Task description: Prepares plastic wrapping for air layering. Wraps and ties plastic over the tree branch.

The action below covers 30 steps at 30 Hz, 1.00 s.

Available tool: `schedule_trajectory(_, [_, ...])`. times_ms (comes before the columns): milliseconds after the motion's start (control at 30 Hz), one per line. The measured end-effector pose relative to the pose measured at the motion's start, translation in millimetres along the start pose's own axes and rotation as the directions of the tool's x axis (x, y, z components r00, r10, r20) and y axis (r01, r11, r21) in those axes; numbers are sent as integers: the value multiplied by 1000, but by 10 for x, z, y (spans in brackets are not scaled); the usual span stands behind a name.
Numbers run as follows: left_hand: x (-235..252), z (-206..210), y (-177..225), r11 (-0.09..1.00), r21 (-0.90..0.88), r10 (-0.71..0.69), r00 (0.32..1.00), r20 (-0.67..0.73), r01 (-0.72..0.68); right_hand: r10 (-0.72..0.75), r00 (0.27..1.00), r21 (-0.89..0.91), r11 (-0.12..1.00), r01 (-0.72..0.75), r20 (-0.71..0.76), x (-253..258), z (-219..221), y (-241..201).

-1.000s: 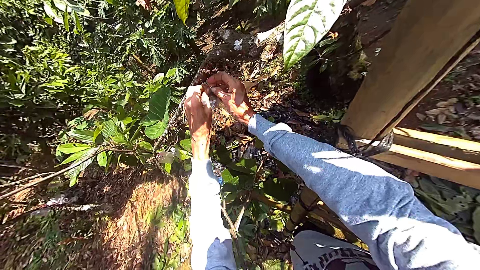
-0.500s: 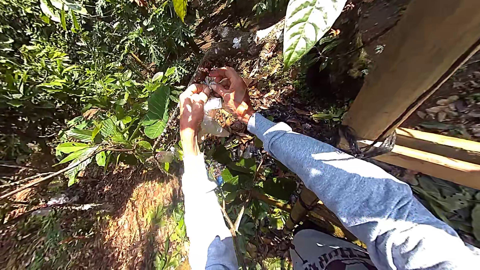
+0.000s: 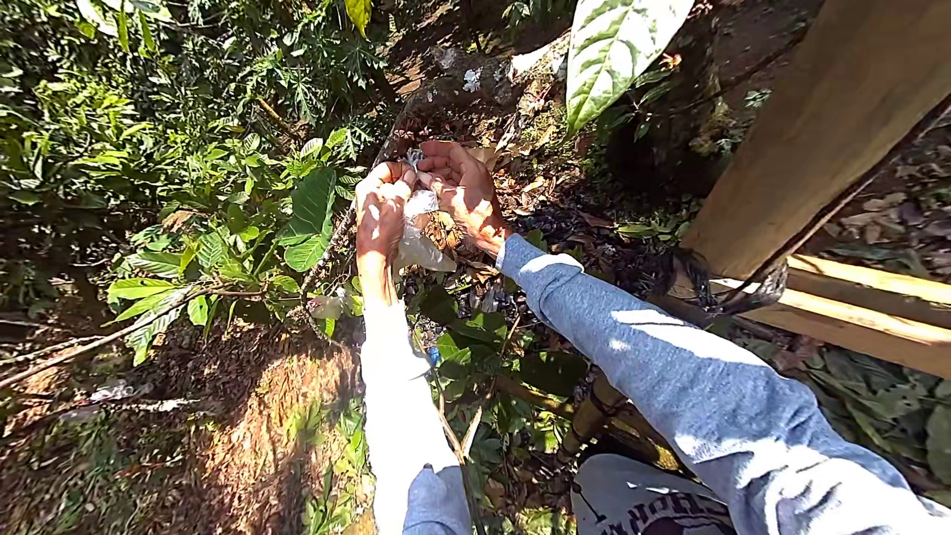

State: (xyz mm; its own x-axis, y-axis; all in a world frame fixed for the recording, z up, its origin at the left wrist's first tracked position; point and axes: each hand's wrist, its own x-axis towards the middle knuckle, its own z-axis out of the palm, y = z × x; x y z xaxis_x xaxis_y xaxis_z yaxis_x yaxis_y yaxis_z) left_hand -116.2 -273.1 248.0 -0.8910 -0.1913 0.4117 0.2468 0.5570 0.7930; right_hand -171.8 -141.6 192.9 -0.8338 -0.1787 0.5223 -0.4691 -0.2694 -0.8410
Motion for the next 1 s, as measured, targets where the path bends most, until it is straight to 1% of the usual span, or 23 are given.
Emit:
schedule_trajectory(100, [-9,4,-2,1000,-24,-10,1000,-18,10,-18,1000,25,1000,19,-20,-21,21,30])
schedule_trajectory(200, [-9,20,28,1000,15,-8,999,-37,9,-30,998,25,999,31,-55,-40,28,21])
schedule_trajectory(433, [-52,25,81,999,40,39,995,-97,-35,-13,998,18,1000,14,-55,-20,31,-6])
schedule_trajectory(500, [-176,37,156,993,92,82,993,-82,-75,-2,997,14,1000,3,-71,-4,49,-25])
schedule_trajectory(533, [-177,49,156,991,110,83,991,-100,-72,0,997,-2,1000,0,-83,8,57,-34])
schedule_trajectory(600, [-43,82,97,994,110,44,980,-196,-23,-7,996,-33,999,4,-94,32,71,-56])
schedule_trajectory(667, [14,101,82,990,140,32,967,-252,3,-7,994,-73,997,-1,-108,64,67,-74])
schedule_trajectory(733, [1,112,75,983,184,74,958,-278,-23,-17,993,-98,995,5,-115,100,48,-60])
schedule_trajectory(800, [-174,162,187,941,329,159,956,-247,-72,-5,992,-103,995,-9,-129,129,26,-61])
schedule_trajectory(867, [-360,269,255,892,441,233,939,-254,-102,27,988,-79,996,-40,-155,157,8,-77])
schedule_trajectory(933, [-421,382,198,851,515,300,901,-314,-103,60,986,-27,998,-65,-154,169,-24,-122])
schedule_trajectory(1000, [-251,487,37,833,551,345,824,-449,-48,93,984,-4,996,-94,-151,169,-54,-146])
